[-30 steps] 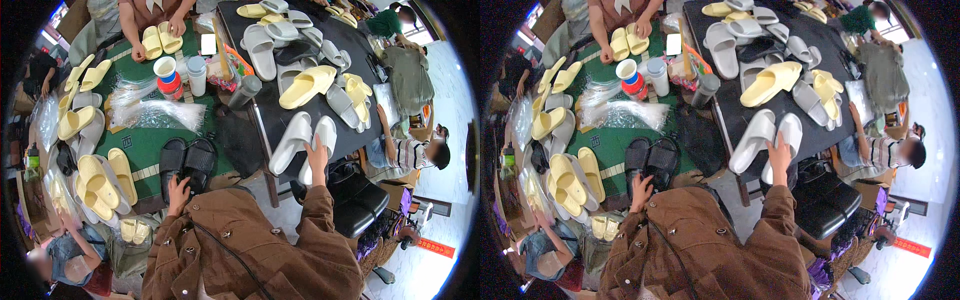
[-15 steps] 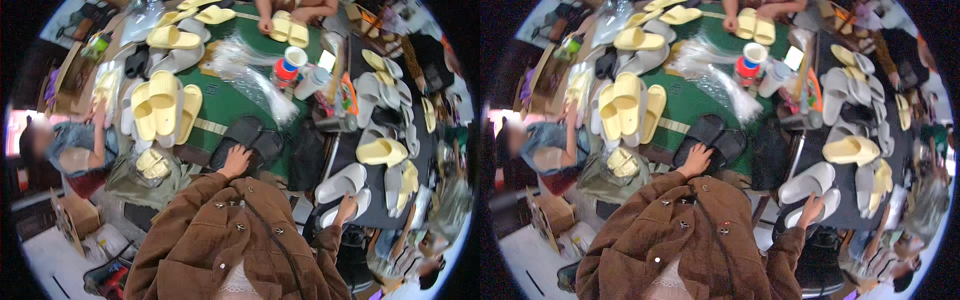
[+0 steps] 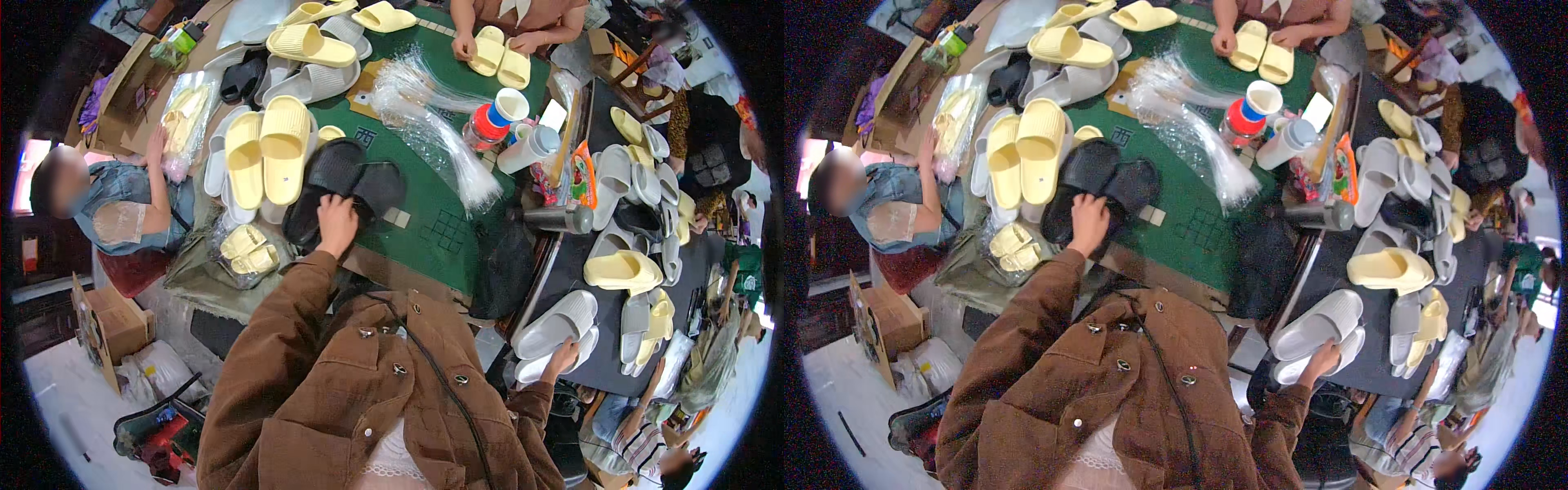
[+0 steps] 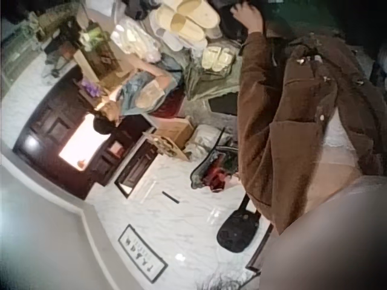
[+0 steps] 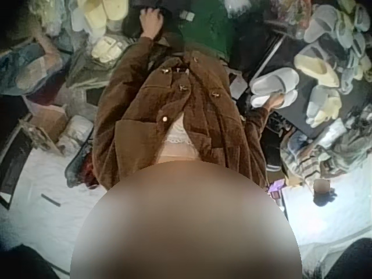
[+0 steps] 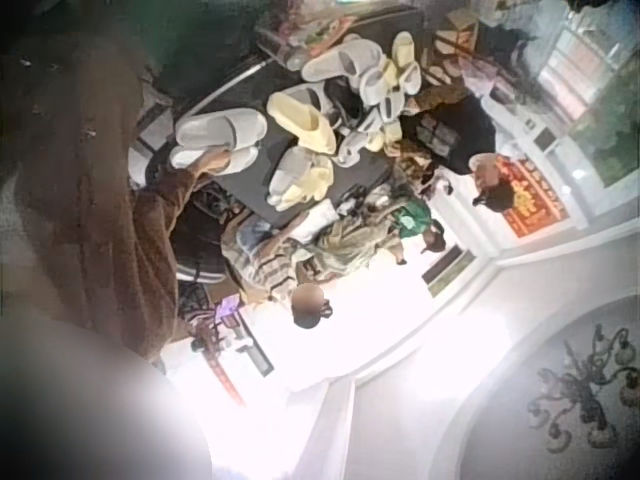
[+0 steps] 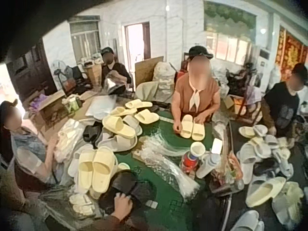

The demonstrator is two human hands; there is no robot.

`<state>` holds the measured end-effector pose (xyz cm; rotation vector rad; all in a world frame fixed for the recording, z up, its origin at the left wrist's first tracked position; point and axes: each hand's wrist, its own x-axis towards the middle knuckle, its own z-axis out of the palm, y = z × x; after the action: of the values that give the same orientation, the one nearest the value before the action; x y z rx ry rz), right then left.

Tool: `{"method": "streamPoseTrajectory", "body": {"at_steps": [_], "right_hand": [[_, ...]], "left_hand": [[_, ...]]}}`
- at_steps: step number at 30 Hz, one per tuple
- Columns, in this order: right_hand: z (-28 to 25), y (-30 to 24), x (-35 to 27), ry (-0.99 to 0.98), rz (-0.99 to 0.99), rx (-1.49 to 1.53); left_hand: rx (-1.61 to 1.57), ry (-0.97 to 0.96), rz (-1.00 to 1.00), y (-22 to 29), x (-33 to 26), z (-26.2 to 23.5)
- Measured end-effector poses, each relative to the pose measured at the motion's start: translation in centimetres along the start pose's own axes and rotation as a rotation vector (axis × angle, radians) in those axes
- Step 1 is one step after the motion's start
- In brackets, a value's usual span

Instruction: Inspecting and organizing pairs of foam slippers on a work table.

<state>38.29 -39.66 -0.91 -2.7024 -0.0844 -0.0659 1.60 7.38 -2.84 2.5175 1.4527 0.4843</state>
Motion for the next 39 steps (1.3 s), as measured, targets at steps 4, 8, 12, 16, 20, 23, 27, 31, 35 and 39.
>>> {"method": "streamPoseTrajectory", "body": {"at_steps": [4, 8, 12, 16, 20, 23, 27, 31, 35, 39], "right_hand": [[-1.6, -2.2, -1.5, 0.039, 0.071, 0.097], [-3.0, -5.6, -4.3, 0.076, -0.038, 0.285], [-3.8, -10.6, -5.8, -0.082, -0.243, 0.308], [-2.8, -18.2, -6.0, -0.307, -0.559, 0.241], [0.4, -26.5, -7.2, -0.354, -0.735, 0.361], [4.2, -31.4, -8.8, -0.405, -0.652, 0.381], [10.3, -33.4, -12.6, -0.535, -0.599, 0.484], [15.3, -30.8, -17.7, -0.78, -0.532, 0.456], [15.8, -28.1, -18.8, -0.861, -0.636, 0.381], [12.0, -26.2, -16.5, -1.174, -0.411, 0.564]], "left_hand": [[0.025, -0.023, -0.059, -2.3, 0.5, 0.9], [-0.004, -0.03, -0.103, -2.8, 0.9, 1.9], [-0.006, -0.072, -0.128, -3.0, 1.0, 2.2], [-0.1, -0.114, -0.145, -2.8, 0.1, 2.1], [-0.16, -0.079, -0.146, -2.0, -1.5, 1.1], [-0.216, -0.002, -0.155, -0.5, -3.0, 0.0], [-0.353, 0.017, -0.109, 1.7, -4.8, -1.4], [-0.567, -0.133, -0.033, 3.4, -5.5, -0.6], [-0.583, -0.243, 0.002, 3.7, -6.1, 1.2], [-0.666, -0.358, 0.063, 3.8, -6.3, 2.5]]}}
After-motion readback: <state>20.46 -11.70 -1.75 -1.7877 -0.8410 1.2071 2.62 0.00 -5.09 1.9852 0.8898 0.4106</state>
